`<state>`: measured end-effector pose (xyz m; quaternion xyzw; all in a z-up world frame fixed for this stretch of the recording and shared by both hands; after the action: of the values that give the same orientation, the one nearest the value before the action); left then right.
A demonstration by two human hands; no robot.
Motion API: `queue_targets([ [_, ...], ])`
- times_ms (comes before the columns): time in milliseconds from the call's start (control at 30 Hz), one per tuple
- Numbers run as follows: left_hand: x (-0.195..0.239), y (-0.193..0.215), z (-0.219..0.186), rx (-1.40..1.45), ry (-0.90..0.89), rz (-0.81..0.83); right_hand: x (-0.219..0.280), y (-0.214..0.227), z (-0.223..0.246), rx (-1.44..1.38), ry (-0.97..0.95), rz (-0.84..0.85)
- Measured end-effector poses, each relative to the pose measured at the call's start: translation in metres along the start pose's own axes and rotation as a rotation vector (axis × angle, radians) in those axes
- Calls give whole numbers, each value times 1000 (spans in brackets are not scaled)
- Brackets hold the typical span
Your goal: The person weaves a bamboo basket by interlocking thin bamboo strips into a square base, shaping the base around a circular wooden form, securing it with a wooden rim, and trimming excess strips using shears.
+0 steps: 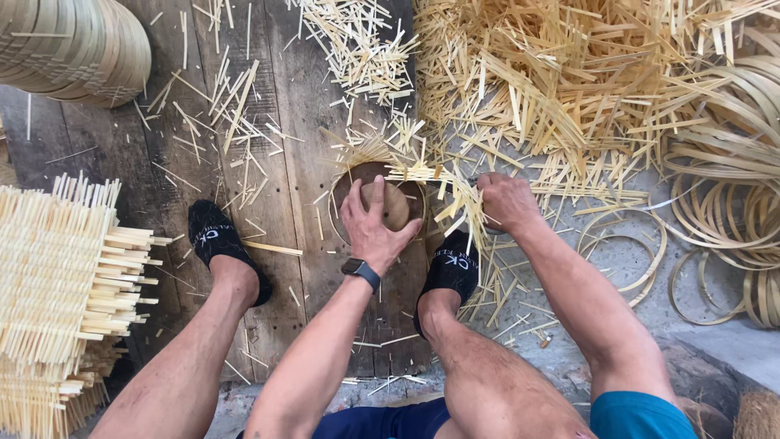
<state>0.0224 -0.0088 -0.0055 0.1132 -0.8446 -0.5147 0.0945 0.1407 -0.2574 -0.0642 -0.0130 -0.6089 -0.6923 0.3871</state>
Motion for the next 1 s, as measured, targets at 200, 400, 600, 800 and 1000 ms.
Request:
queue_targets([
  [200,3,-12,0,5,-69,44,-19,-35,7,148,94,-256],
  [400,-3,0,9,13,-227,133,2,-15,-2,87,4,56],
  [600,-16,5,9,28,-242,310,-19,-8,27,198,64,-157],
  [800,-9,12,2,-44,-207,263,4,7,10,91,-5,120],
  [1000,-1,-3,-1,-31,-167,240,-11,-4,15,157,-21,-22],
])
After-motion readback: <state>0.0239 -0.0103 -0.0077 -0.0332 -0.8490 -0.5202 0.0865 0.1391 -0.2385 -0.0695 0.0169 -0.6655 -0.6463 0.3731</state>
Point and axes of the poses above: each hand's wrist, its own x-axis away from the middle knuckle, its own y-axis out of the back of the hand, z = x × y, the point moved 2 cm from there along -x, towards the middle knuckle, and after that the axes turned 9 degrees about -x, right-handed, at the moved point
